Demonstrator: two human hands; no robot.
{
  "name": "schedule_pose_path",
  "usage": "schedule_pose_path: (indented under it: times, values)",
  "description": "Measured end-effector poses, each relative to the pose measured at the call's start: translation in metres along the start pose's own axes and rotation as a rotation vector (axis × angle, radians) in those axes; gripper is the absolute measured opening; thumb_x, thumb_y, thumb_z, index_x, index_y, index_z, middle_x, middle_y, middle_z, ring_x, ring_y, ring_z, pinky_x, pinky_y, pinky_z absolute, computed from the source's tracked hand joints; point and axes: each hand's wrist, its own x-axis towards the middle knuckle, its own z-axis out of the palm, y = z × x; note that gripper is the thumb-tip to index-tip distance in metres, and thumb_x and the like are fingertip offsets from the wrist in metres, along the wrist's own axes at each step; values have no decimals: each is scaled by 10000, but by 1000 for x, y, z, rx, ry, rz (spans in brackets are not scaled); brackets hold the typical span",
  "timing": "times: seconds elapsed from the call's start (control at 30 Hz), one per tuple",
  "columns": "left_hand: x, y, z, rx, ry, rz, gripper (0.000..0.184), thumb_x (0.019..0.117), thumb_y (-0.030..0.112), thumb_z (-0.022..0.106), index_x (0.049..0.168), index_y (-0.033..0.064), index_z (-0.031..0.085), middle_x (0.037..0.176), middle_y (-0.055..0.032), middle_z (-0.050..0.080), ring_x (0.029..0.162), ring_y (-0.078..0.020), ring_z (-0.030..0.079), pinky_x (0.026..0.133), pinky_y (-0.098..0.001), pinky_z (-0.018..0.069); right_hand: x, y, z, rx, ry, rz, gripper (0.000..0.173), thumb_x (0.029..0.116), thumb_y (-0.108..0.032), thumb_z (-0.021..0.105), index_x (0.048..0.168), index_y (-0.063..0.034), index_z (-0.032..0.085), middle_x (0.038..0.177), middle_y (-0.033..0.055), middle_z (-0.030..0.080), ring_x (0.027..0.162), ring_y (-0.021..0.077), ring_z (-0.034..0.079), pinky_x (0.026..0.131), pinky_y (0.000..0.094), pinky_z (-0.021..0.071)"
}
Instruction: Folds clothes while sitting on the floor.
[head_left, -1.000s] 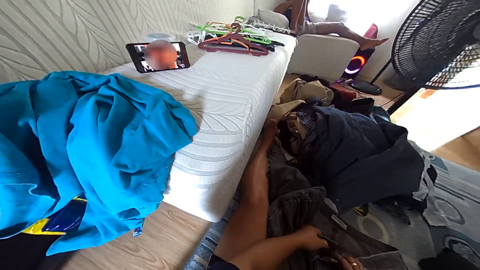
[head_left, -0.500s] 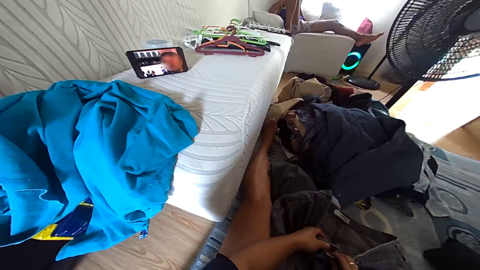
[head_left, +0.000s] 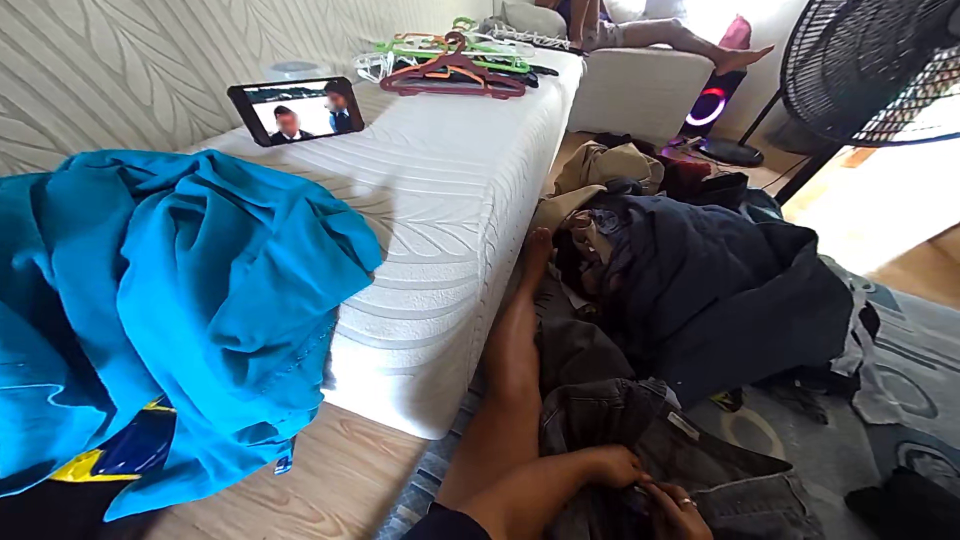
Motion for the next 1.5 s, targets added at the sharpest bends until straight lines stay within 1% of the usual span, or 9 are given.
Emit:
schedule_pose_path:
  times: [0.13, 0.37, 0.47, 0.6, 0.67, 0.73, 0.83, 1.07, 1.5]
  values:
    - [1, 2, 0, 29, -14, -21, 494, 1128, 316, 390, 1248, -108, 613, 1220, -309, 625, 1131, -401, 608, 978, -569, 454, 1, 5, 4, 65, -33, 120, 199, 894, -12, 692, 1061, 87, 737, 1043, 302, 701, 987, 465, 691, 904, 587, 551]
    - [6, -3, 4, 128, -36, 16, 585, 1138, 359, 323, 1223, -142, 612, 1230, -342, 624, 1201, -452, 599, 1042, -611, 428, -8, 25, 15, 111, -44, 197, 247, 958, -8, 606, 1129, 157, 672, 1079, 337, 687, 1029, 483, 680, 964, 587, 522]
    - [4, -3, 4, 108, -53, -10, 663, 1079, 480, 474, 1324, -130, 567, 1320, -349, 589, 1284, -454, 562, 1093, -623, 404, -5, 24, 10, 125, -67, 211, 243, 955, 14, 577, 1119, 168, 669, 1079, 347, 686, 1033, 482, 682, 967, 586, 520]
    - [-17, 14, 0, 197, 26, -8, 508, 1055, 321, 574, 1326, -109, 579, 1318, -329, 604, 1263, -436, 586, 1079, -577, 440, 0, 22, 4, 145, -128, 266, 272, 986, -27, 565, 1166, 148, 668, 1117, 335, 685, 1080, 457, 673, 1012, 562, 501]
    - [-62, 69, -10, 261, 38, -185, 418, 1080, 237, 530, 1380, -48, 585, 1404, -245, 596, 1331, -344, 563, 1140, -475, 409, 1, 22, 2, 175, -138, 282, 268, 982, -35, 577, 1157, 141, 678, 1111, 323, 692, 1076, 433, 678, 1012, 545, 505]
    - [-62, 68, -10, 272, 48, -179, 394, 1081, 236, 524, 1332, -53, 619, 1350, -248, 626, 1286, -348, 593, 1110, -485, 435, 3, 23, 0, 208, -178, 335, 274, 985, -46, 585, 1166, 139, 675, 1122, 317, 690, 1083, 415, 675, 1018, 534, 500]
    - [-5, 0, 7, 210, 24, 21, 473, 1073, 326, 518, 1210, -113, 628, 1167, -330, 648, 1138, -454, 630, 980, -629, 472, 5, 28, -3, 268, -225, 419, 266, 980, -62, 613, 1165, 119, 674, 1089, 279, 703, 1045, 360, 686, 990, 518, 518]
    - [1, -5, 9, 249, 0, 73, 391, 1081, 226, 450, 1160, -114, 626, 1096, -319, 658, 1084, -453, 643, 939, -634, 477, 7, 35, -9, 562, -255, 584, 208, 951, -25, 645, 1136, 70, 662, 896, 87, 700, 682, 80, 633, 662, 278, 566]
    - [-2, -11, 15, 56, 144, 95, 410, 1024, 201, 586, 1288, -113, 578, 1189, -327, 643, 1151, -441, 631, 1007, -596, 479, 8, 29, -5, 539, -198, 616, 199, 964, -23, 626, 1139, 71, 636, 864, 70, 666, 654, 59, 601, 625, 259, 542]
